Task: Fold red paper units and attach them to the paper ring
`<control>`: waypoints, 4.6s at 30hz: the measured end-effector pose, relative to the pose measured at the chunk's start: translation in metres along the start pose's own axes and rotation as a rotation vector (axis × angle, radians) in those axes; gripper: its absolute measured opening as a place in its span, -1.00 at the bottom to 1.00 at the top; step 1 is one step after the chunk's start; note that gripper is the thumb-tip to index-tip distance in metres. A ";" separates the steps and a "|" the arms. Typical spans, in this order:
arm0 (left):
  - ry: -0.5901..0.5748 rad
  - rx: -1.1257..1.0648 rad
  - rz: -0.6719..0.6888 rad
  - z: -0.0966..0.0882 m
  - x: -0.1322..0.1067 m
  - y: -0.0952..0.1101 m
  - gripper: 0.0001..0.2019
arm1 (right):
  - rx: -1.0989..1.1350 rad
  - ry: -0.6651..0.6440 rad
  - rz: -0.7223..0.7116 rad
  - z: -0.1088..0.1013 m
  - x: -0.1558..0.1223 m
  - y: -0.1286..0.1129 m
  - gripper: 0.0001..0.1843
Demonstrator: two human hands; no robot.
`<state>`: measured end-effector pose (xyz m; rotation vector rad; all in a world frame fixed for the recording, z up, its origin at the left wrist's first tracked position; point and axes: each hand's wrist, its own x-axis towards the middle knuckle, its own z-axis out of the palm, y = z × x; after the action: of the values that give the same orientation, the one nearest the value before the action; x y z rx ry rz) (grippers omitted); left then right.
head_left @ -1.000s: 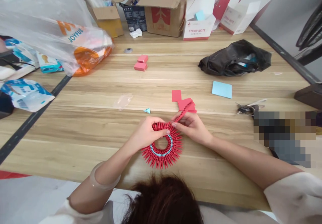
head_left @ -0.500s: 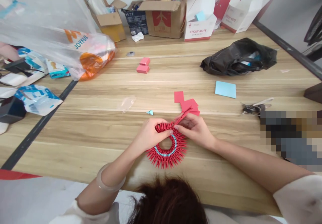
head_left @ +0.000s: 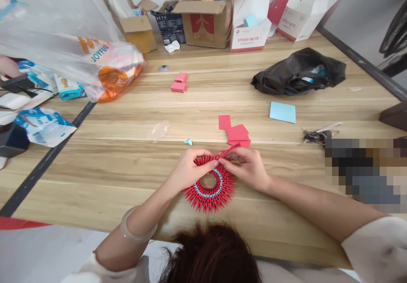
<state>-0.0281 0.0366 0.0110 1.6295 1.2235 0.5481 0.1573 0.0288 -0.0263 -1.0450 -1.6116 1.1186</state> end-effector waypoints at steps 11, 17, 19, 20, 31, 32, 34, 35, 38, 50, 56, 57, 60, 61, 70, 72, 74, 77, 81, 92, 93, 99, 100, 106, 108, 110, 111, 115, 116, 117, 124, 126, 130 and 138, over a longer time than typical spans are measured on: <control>-0.029 -0.026 0.033 0.002 0.000 -0.002 -0.72 | -0.077 -0.012 -0.063 -0.003 0.001 -0.001 -0.84; -0.058 0.013 -0.007 0.001 -0.001 -0.004 -0.71 | 0.166 -0.058 0.110 0.001 0.000 0.004 -0.79; -0.057 0.018 -0.009 0.000 0.000 -0.004 -0.70 | 0.197 -0.058 0.133 0.002 -0.001 0.004 -0.79; -0.059 0.021 -0.007 0.000 0.000 -0.003 -0.70 | 0.183 -0.051 0.132 0.002 -0.002 0.005 -0.79; -0.073 0.054 -0.020 -0.002 0.000 0.001 -0.72 | 0.381 -0.006 0.214 0.001 0.008 0.000 -0.78; -0.073 0.055 -0.019 -0.002 0.000 0.002 -0.72 | 0.386 0.002 0.219 0.000 0.009 0.000 -0.77; -0.081 0.043 -0.020 -0.002 0.000 0.002 -0.72 | 0.396 0.023 0.233 -0.001 0.011 -0.001 -0.77; -0.087 0.029 -0.023 -0.002 0.000 0.003 -0.72 | 0.403 0.044 0.245 -0.002 0.012 -0.001 -0.76; -0.091 -0.071 -0.056 -0.002 0.001 0.003 -0.74 | 0.432 0.140 0.291 -0.004 0.015 0.001 -0.72; -0.045 -0.558 -0.198 -0.008 0.005 0.004 -0.70 | 0.438 0.204 0.293 -0.007 0.019 0.003 -0.73; 0.001 -0.436 -0.183 -0.006 0.005 0.001 -0.75 | 0.423 0.136 0.244 -0.006 0.017 0.004 -0.74; 0.010 -0.421 -0.177 -0.005 0.005 0.001 -0.76 | 0.426 0.133 0.236 -0.006 0.017 0.004 -0.75; 0.054 -0.388 -0.151 -0.003 0.005 0.001 -0.80 | 0.433 0.134 0.225 -0.006 0.017 0.005 -0.76; 0.064 -0.376 -0.143 -0.002 0.005 0.002 -0.81 | 0.432 0.133 0.227 -0.006 0.017 0.005 -0.76; 0.058 -0.310 -0.170 -0.003 0.004 0.004 -0.81 | 0.429 0.103 0.261 -0.007 0.016 0.006 -0.76; 0.055 -0.309 -0.167 -0.003 0.004 0.003 -0.81 | 0.417 0.103 0.261 -0.007 0.017 0.006 -0.75; 0.053 -0.331 -0.148 -0.002 0.005 0.001 -0.81 | 0.408 0.106 0.241 -0.006 0.017 0.006 -0.75; 0.031 -0.392 -0.136 -0.002 0.005 0.000 -0.80 | 0.410 0.114 0.214 -0.006 0.017 0.007 -0.74; -0.020 -0.445 -0.160 -0.003 0.005 0.001 -0.79 | 0.438 0.097 0.221 -0.007 0.018 0.006 -0.73; -0.012 -0.264 -0.139 -0.002 0.003 0.006 -0.81 | 0.621 0.011 0.304 -0.007 0.018 0.004 -0.71; -0.018 -0.259 -0.135 -0.002 0.003 0.005 -0.80 | 0.630 0.001 0.311 -0.007 0.018 0.004 -0.71; -0.065 -0.257 -0.108 -0.004 0.003 0.002 -0.79 | 0.609 -0.017 0.357 -0.009 0.018 0.004 -0.70; -0.067 -0.258 -0.107 -0.004 0.003 0.002 -0.79 | 0.596 -0.014 0.357 -0.009 0.018 0.003 -0.70; -0.069 -0.286 -0.128 -0.004 0.002 0.004 -0.81 | 0.541 -0.009 0.306 -0.008 0.018 0.006 -0.71; -0.076 -0.274 -0.129 -0.004 0.003 0.003 -0.81 | 0.532 -0.015 0.287 -0.008 0.018 0.006 -0.73; -0.082 -0.253 -0.128 -0.004 0.003 0.003 -0.80 | 0.517 -0.023 0.277 -0.008 0.018 0.005 -0.75; -0.085 -0.245 -0.128 -0.004 0.003 0.002 -0.80 | 0.507 -0.026 0.277 -0.008 0.018 0.005 -0.76; -0.109 -0.227 -0.129 -0.005 0.003 0.001 -0.80 | 0.479 -0.049 0.305 -0.008 0.018 0.001 -0.76; -0.119 -0.221 -0.130 -0.005 0.003 0.001 -0.80 | 0.470 -0.057 0.311 -0.008 0.018 0.000 -0.75; -0.128 -0.214 -0.131 -0.005 0.002 0.000 -0.80 | 0.461 -0.065 0.316 -0.009 0.018 0.000 -0.75; -0.135 -0.103 -0.098 -0.008 0.002 -0.001 -0.79 | 0.448 -0.121 0.329 -0.009 0.018 0.001 -0.74; -0.121 -0.087 -0.097 -0.008 0.002 -0.001 -0.78 | 0.441 -0.112 0.327 -0.009 0.018 0.001 -0.73; -0.112 -0.073 -0.096 -0.008 0.002 0.001 -0.78 | 0.435 -0.109 0.340 -0.009 0.018 -0.001 -0.75; -0.099 -0.052 -0.091 -0.008 0.002 0.004 -0.79 | 0.449 -0.135 0.353 -0.010 0.018 0.001 -0.76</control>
<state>-0.0323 0.0420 0.0172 1.5317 1.1942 0.4344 0.1621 0.0483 -0.0218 -0.9838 -1.2122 1.7258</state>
